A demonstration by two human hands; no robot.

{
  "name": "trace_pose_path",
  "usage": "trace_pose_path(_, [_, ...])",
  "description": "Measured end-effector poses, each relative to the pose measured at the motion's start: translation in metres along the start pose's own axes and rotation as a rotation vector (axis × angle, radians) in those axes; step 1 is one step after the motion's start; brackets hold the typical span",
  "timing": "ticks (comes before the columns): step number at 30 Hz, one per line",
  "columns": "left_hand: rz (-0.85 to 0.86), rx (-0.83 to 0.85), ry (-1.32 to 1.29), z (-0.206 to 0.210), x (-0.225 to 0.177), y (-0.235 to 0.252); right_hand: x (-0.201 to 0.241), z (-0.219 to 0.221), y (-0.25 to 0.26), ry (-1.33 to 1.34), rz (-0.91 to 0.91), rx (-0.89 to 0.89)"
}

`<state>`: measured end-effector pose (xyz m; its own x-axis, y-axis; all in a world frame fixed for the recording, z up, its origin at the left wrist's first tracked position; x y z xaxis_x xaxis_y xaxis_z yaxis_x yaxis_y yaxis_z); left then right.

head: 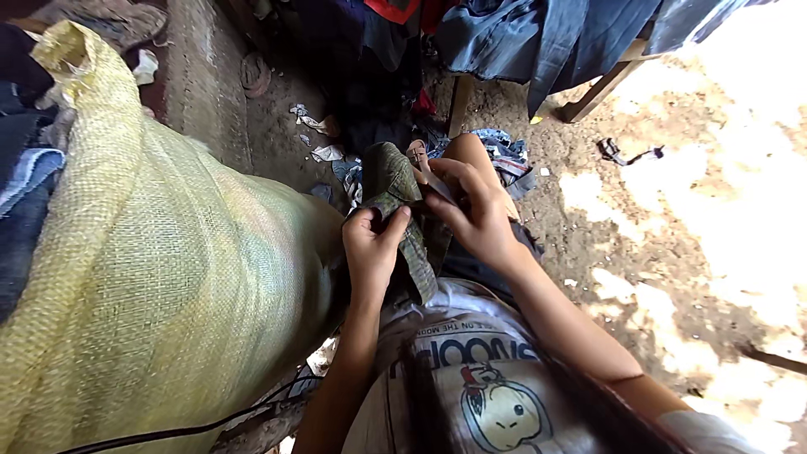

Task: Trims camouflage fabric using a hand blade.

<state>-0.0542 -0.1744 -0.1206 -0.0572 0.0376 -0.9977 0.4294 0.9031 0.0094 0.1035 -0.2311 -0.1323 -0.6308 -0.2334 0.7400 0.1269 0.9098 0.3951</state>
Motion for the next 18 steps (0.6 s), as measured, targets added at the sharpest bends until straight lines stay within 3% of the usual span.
trace_pose_path(10, [-0.064,-0.010,-0.038,0.004,-0.007,-0.003,0.014,0.015,-0.051,0.194,-0.086,0.088])
trace_pose_path(18, [0.023,0.051,-0.038,0.001,-0.006,-0.009,0.002,0.023,-0.043,0.225,-0.008,0.101])
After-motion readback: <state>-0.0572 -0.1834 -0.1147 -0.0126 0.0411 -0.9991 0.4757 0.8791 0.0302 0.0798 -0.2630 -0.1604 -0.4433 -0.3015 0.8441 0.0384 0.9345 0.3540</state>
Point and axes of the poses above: each hand's wrist, its own y-axis towards the middle knuckle, its own z-axis out of the palm, x = y × z, the point moved 1 cm from there along y, towards the middle knuckle, and after that the axes turned 10 degrees about x, right-handed, at the moved point
